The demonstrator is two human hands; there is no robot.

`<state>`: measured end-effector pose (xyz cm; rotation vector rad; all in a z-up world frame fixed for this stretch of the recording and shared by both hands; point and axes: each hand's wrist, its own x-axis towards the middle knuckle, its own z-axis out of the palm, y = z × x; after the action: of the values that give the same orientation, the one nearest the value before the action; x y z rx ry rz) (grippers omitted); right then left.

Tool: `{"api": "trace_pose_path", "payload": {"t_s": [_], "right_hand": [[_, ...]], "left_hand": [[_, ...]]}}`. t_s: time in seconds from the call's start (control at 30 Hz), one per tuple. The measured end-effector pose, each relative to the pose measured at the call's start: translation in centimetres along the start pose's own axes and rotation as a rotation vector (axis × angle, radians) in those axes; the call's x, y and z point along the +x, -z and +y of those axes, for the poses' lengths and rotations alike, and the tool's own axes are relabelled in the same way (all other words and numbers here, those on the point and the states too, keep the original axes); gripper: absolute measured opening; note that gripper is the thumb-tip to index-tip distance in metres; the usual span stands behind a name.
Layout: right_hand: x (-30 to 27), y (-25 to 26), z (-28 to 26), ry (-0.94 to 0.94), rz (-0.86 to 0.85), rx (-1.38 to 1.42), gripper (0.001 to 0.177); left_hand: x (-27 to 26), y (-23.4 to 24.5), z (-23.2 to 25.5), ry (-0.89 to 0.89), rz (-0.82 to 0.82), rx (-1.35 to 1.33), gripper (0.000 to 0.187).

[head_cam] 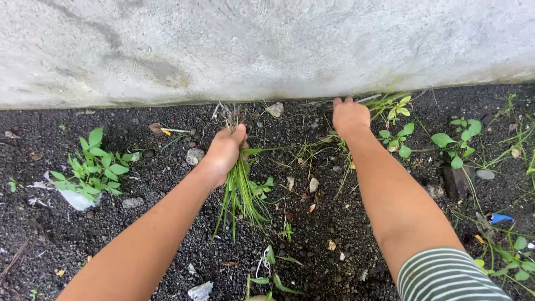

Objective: Pulling weeds from the ground by hand in an outdoor area.

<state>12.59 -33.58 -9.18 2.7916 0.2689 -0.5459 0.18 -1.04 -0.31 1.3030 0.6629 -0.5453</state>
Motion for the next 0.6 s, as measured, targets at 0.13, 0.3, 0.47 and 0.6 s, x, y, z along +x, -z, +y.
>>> {"api": "trace_pose_path", "payload": {"t_s": [0.13, 0.3, 0.47, 0.6], "right_hand": [[0.5, -1.4, 0.9, -0.069, -0.081, 0.083, 0.034], [1.9, -5.2, 2.2, -0.103, 0.005, 0.117, 0.031], [0.7, -3.5, 2.0, -0.074, -0.041, 0.083, 0.033], [0.0, -3.2, 3.6, -0.071, -0.045, 0.049, 0.037]], "left_hand": [[-0.5, 0.4, 0.1, 0.047, 0.022, 0.017, 0.032], [0.1, 0.6, -0.5, 0.068, 0.041, -0.005, 0.031], [0.5, -0.3, -0.7, 0.066, 0.01, -0.02, 0.031], [0.1, -0.9, -0.4, 0.055, -0.016, 0.018, 0.032]]}}
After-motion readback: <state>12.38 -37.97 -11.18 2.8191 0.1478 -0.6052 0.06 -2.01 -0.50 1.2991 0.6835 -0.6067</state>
